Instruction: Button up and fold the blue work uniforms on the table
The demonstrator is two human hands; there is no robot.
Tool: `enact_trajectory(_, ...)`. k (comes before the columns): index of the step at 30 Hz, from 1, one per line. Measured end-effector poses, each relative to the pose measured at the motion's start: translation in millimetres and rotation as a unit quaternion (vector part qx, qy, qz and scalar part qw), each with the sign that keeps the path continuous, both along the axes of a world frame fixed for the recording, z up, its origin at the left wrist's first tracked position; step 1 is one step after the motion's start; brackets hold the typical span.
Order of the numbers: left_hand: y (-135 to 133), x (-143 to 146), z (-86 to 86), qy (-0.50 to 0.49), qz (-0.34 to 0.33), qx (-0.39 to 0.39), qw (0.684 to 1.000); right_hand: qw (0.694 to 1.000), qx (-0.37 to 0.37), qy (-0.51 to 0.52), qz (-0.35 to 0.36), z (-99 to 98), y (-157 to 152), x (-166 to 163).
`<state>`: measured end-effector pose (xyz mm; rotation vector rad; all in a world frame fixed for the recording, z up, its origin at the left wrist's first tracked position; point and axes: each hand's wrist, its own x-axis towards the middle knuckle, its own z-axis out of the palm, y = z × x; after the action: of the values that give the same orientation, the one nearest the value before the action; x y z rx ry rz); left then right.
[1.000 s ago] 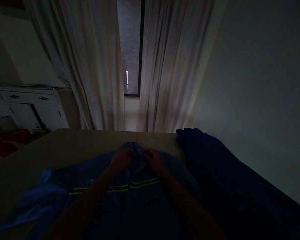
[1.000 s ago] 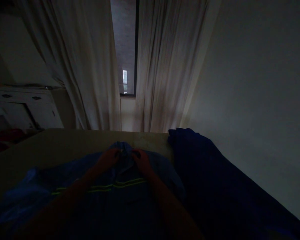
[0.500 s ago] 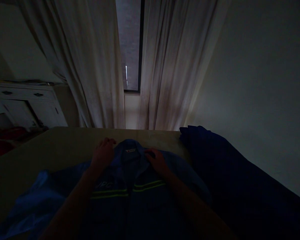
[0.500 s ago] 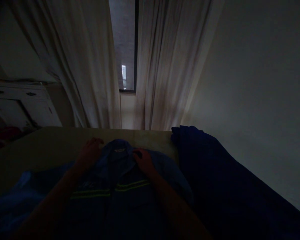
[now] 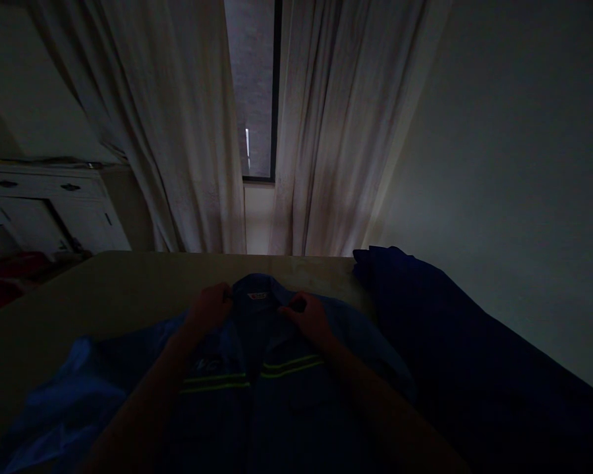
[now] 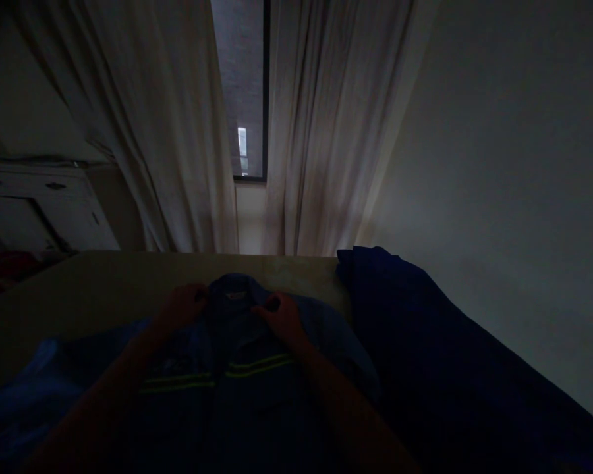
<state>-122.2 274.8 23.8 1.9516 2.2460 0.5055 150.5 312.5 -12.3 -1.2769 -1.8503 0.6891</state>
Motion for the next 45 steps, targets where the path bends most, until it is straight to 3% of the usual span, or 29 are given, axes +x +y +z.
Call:
enact_trajectory(7, 0, -5, 16.2, -0.102, -0.072, 0.033, 0.992, 0.983, 0.062, -0.172, -0.008, 12.3, -1, 3)
enact_trajectory(12, -6, -3, 32.1, -0.177, -0.11, 0.054, 0.976, 0.963, 0.045, -0.263, -0.019, 26.1, -4, 8)
enact_trajectory(15, -9, -7, 41.0, -0.195, -0.115, 0.058, 0.972, 0.946, 0.042, -0.32, -0.029, 37.6, -5, 13)
enact_trajectory(19, -13, -10, 46.4, -0.192, -0.125, 0.044, 0.972, 0.919, 0.098, -0.381, -0.031, 49.1, -10, 16)
enact_trajectory(26, -22, 1, 61.5, -0.169, -0.151, 0.041, 0.973, 0.906, 0.193, -0.375, 0.037, 45.7, -22, 3)
enact_trajectory(32, -29, 9, 79.6, -0.157, -0.145, 0.05, 0.976, 0.904, 0.18, -0.386, 0.021, 50.5, -21, 2)
enact_trajectory(40, -34, 4, 84.0, -0.161, -0.164, 0.025, 0.973, 0.907, 0.158, -0.39, -0.005, 70.2, -6, 24)
enact_trajectory(45, -32, 6, 82.5, -0.143, -0.1, 0.059, 0.983, 0.929, 0.157, -0.335, 0.001, 74.1, 2, 29)
